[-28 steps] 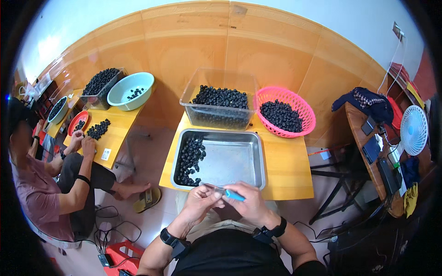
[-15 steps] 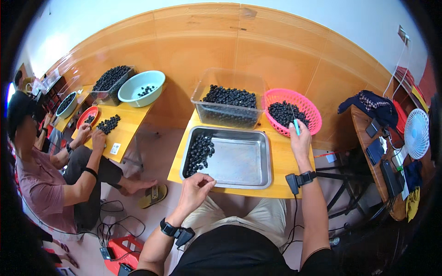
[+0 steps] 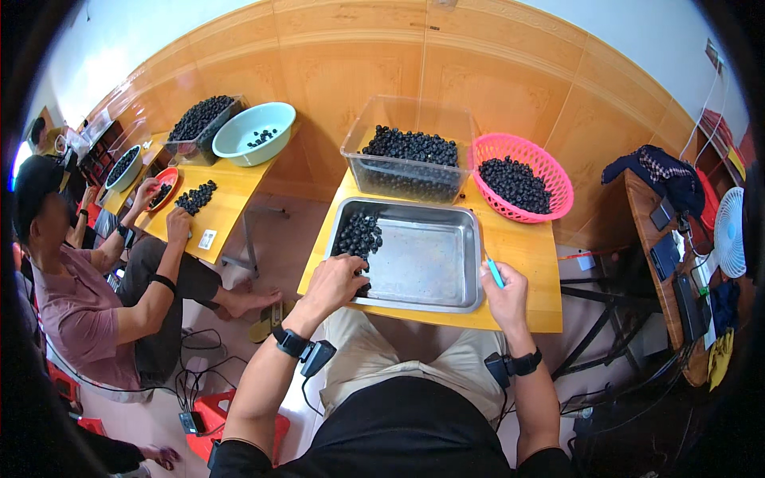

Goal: Picking grapes from bunches and trimming stems with a small knife.

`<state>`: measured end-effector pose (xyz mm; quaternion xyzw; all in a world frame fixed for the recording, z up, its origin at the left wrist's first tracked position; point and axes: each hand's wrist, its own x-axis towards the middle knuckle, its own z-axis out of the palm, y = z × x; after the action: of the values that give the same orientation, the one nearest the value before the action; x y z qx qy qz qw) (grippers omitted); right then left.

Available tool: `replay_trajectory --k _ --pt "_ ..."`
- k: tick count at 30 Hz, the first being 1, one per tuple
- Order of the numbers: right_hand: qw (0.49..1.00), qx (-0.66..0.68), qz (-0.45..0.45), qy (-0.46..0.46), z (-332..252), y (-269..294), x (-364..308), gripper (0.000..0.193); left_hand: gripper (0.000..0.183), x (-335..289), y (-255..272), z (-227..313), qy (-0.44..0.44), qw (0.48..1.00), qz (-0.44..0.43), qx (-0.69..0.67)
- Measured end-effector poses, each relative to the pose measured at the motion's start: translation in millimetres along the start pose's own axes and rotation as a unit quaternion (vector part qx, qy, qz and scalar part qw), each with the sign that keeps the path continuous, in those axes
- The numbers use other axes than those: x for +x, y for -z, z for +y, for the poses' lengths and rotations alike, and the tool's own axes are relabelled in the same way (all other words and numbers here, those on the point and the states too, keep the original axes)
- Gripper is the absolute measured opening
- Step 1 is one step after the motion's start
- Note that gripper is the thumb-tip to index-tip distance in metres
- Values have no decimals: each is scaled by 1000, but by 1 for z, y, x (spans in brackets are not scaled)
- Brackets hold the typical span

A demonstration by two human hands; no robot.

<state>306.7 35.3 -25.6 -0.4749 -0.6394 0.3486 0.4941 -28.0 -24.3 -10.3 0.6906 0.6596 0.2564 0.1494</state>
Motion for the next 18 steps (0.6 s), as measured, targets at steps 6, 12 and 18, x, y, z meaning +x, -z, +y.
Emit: replay_trajectory --k 6,12,18 --pt "999 23 -11 -22 -7 2 -12 23 25 14 -13 3 -52 992 13 116" --pt "999 13 -23 -22 -12 -5 -21 22 15 23 -18 -1 -79 982 2 171" --pt "998 9 -43 -42 -20 -11 -28 22 15 26 -15 4 -70 987 -15 144"
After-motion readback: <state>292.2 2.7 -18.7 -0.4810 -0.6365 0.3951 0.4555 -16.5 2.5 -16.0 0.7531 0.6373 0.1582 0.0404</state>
